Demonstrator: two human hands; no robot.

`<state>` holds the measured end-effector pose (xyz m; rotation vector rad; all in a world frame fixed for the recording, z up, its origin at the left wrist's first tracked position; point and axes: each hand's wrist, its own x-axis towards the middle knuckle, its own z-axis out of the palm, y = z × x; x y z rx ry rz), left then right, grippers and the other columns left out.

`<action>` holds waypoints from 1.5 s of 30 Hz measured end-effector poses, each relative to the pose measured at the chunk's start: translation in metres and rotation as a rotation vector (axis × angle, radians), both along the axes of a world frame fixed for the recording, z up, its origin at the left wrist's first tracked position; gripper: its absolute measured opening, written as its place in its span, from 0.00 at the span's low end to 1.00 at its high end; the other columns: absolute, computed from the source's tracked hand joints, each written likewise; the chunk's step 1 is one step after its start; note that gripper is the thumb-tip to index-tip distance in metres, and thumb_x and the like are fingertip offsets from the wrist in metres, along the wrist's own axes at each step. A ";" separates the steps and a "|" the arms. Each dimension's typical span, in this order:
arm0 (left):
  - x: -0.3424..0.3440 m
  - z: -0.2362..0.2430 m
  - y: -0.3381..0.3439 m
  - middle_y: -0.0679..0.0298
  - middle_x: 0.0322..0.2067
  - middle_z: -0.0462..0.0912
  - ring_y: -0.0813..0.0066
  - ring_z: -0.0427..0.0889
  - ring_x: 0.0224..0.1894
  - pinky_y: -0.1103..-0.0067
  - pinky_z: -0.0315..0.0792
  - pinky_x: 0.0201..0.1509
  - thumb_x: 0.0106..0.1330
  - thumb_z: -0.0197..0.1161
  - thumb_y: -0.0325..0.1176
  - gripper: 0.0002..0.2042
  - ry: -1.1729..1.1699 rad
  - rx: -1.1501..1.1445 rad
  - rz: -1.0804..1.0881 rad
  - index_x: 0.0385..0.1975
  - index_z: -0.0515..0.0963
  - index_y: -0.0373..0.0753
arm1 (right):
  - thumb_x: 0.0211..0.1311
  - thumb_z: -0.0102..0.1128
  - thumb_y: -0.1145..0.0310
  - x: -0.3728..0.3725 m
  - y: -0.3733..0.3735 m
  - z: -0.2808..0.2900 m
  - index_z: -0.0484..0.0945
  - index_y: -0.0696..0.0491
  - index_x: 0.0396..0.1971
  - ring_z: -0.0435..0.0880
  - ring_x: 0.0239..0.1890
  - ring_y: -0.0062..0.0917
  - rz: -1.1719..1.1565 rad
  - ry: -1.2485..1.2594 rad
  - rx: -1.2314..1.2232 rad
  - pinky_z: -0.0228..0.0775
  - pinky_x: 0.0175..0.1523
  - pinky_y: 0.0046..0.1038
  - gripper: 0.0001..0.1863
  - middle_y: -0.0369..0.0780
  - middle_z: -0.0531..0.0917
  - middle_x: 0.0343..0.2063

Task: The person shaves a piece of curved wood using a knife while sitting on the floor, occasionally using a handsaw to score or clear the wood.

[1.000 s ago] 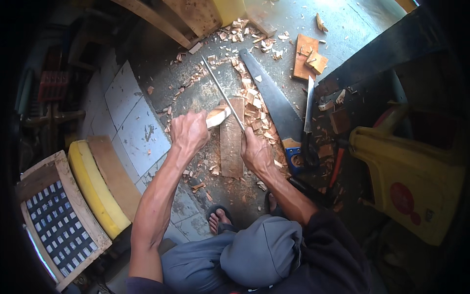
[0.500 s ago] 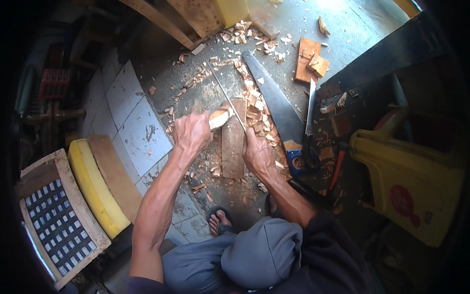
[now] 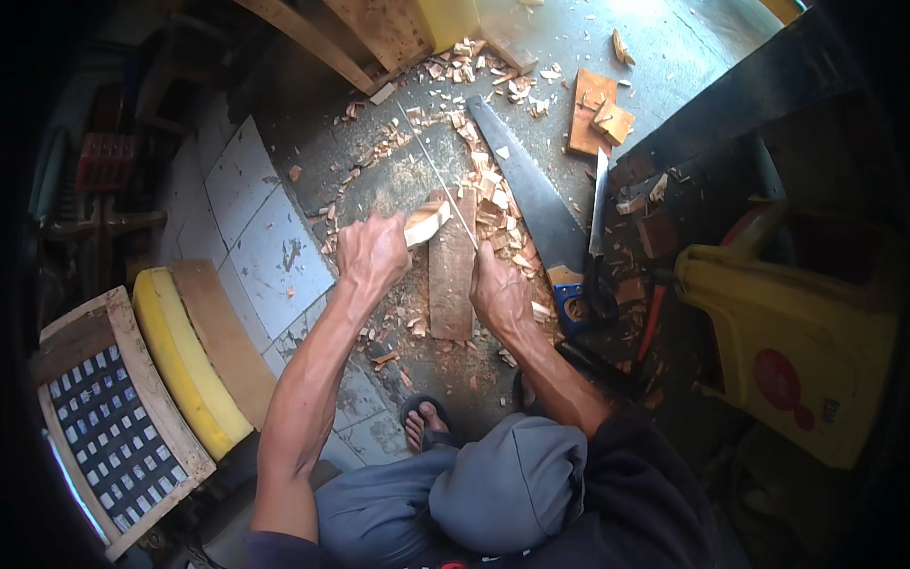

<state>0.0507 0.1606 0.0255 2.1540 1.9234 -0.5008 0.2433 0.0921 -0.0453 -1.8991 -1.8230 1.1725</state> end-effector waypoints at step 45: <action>0.003 -0.004 -0.015 0.50 0.27 0.86 0.63 0.83 0.28 0.68 0.75 0.34 0.55 0.65 0.44 0.23 -0.656 -0.299 0.722 0.36 0.84 0.25 | 0.71 0.46 0.72 0.009 0.002 -0.023 0.67 0.58 0.40 0.82 0.21 0.50 0.116 -0.155 0.018 0.73 0.25 0.48 0.05 0.54 0.80 0.19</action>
